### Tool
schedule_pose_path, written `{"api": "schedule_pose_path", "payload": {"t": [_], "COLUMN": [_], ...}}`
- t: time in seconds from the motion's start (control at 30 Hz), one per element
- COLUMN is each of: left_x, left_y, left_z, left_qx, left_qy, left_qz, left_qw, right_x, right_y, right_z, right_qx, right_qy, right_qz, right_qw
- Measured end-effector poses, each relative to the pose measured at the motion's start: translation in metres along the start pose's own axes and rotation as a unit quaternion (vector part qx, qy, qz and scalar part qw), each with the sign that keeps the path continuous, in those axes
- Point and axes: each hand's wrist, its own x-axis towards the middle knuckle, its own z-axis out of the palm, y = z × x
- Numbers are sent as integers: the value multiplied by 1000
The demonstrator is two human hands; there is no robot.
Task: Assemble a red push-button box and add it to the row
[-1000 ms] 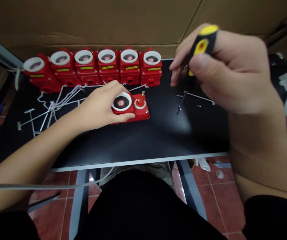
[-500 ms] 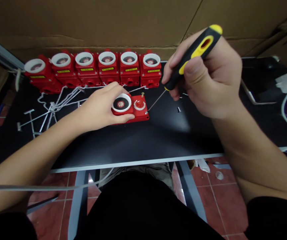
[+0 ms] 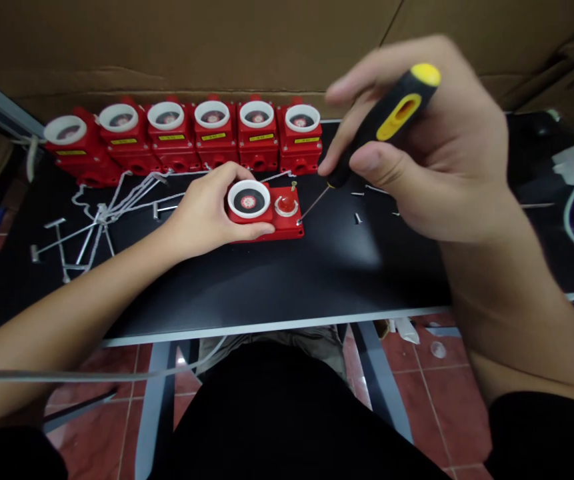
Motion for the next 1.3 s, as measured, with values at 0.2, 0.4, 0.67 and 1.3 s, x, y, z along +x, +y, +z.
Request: {"api": "schedule_pose_path", "payload": {"t": [0.2, 0.4, 0.67, 1.3], "left_x": [3, 4, 6, 2], "left_y": [-1, -1, 1, 9], "left_z": [7, 7, 6, 9], "left_qx": [14, 23, 33, 13], "left_qy": [10, 11, 2, -21], "left_qz": [7, 11, 14, 37], "left_qw": [1000, 1000, 999, 999], "right_x": [10, 29, 15, 14], "right_y": [-1, -1, -8, -32], "right_z": [23, 28, 34, 21], "right_qx": [158, 247, 273, 256], "right_qy": [53, 53, 128, 33], "right_qz": [116, 212, 129, 168], "right_qw": [979, 944, 945, 951]}}
